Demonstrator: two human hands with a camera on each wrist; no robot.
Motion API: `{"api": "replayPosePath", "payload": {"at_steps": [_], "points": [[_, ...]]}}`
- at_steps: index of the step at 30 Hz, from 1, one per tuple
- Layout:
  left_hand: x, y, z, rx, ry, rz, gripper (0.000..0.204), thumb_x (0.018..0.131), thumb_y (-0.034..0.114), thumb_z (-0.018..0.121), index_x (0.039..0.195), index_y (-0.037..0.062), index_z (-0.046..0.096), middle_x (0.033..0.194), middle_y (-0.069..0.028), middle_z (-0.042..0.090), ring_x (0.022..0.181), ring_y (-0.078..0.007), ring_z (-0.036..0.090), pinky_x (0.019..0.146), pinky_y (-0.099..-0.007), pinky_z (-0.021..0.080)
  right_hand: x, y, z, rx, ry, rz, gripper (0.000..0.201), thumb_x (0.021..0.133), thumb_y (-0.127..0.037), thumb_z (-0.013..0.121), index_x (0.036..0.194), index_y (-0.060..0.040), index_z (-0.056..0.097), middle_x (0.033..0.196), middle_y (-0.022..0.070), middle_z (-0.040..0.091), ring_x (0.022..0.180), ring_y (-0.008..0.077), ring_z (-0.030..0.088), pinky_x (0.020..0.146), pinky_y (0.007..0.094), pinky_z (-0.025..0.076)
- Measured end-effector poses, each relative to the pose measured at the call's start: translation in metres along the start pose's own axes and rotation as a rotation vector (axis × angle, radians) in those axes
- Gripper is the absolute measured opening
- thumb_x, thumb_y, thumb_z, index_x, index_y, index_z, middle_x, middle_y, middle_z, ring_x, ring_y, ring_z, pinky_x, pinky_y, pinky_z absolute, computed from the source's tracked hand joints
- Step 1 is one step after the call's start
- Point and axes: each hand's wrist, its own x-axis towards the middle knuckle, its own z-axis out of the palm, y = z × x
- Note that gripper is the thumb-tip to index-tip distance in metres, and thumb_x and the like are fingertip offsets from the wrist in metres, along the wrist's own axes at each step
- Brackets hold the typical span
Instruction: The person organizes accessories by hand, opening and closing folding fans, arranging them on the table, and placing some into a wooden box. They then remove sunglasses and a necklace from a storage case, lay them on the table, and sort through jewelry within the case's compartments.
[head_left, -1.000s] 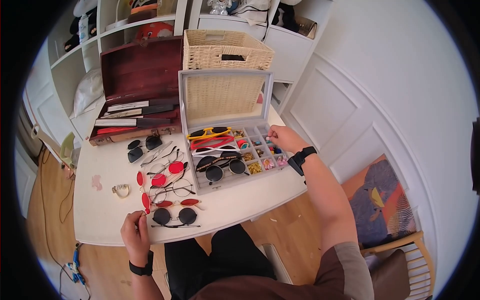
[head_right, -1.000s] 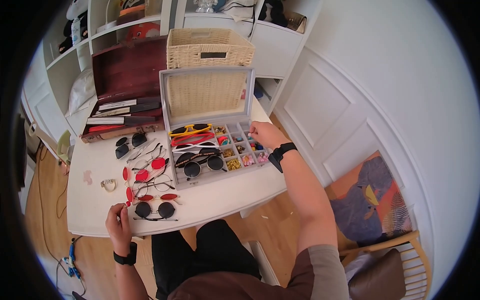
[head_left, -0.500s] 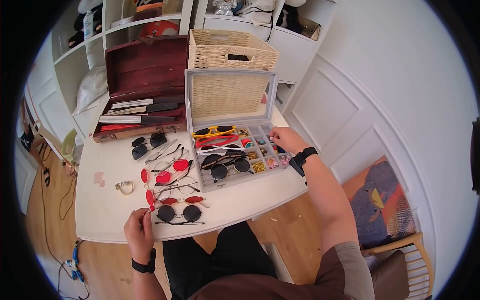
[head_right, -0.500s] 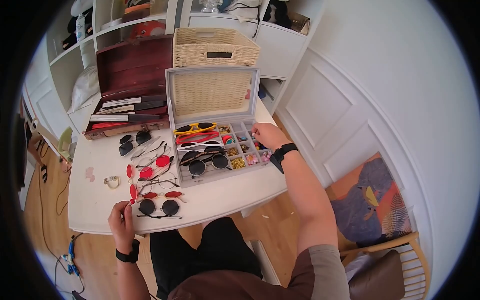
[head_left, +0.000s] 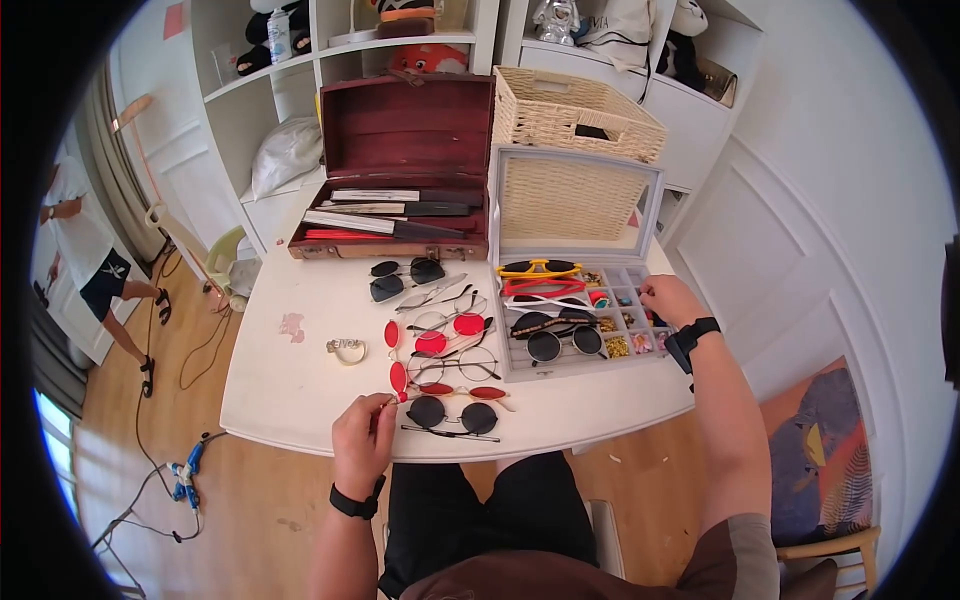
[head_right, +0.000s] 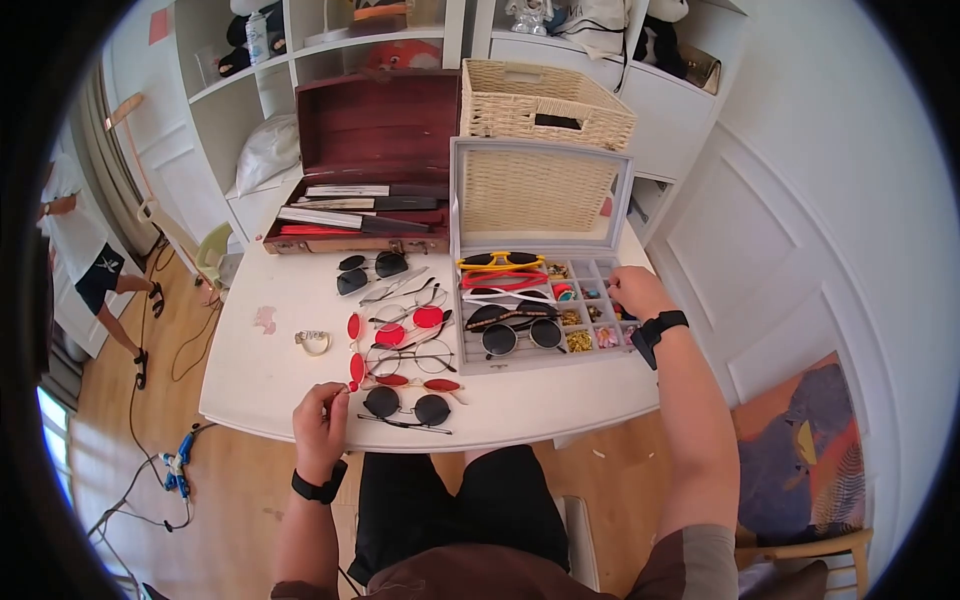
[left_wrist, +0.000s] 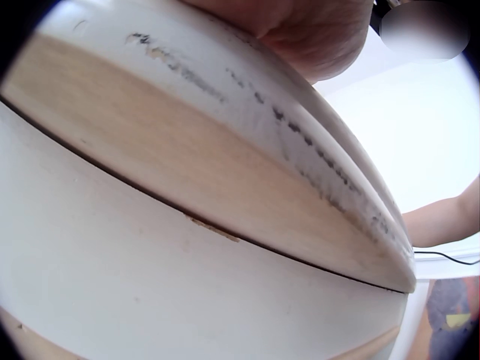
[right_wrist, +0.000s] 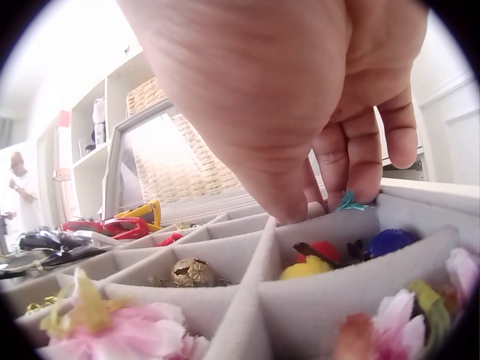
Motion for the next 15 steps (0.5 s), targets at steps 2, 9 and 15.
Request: {"api": "replayPosePath", "payload": {"at_steps": [2,9,15], "points": [[0.0008,0.0005,0.0,0.0,0.013,0.009,0.01,0.092,0.001,0.067,0.101,0.0008,0.063,0.075,-0.0123,0.062,0.059,-0.0229,0.058,0.057,-0.0322,0.047,0.0001,-0.0023,-0.0028,0.028,0.0,0.023,0.016,0.085,-0.017,0.069,0.092,-0.0035,0.069,0.09,0.0169,0.071,0.088,0.0373,0.067,0.079,0.0448,0.053],[0.0003,0.0001,0.0013,-0.002,0.015,0.008,0.009,0.092,0.0,0.066,0.1,0.0005,0.063,0.075,-0.0118,0.061,0.058,-0.0222,0.056,0.056,-0.0321,0.045,-0.0004,-0.0023,-0.0036,0.057,0.009,0.017,0.017,0.084,-0.016,0.07,0.092,-0.0021,0.066,0.09,0.0183,0.071,0.089,0.0372,0.067,0.079,0.0453,0.053],[0.0015,0.0008,0.004,0.002,0.021,0.028,0.008,0.092,-0.001,0.065,0.1,0.0006,0.063,0.072,-0.0112,0.059,0.057,-0.0212,0.053,0.054,-0.0322,0.043,-0.0058,-0.0087,-0.0001,-0.02,0.069,0.05,0.02,0.085,-0.02,0.069,0.094,-0.0027,0.07,0.092,0.0207,0.071,0.091,0.0389,0.067,0.082,0.0473,0.053]]}}
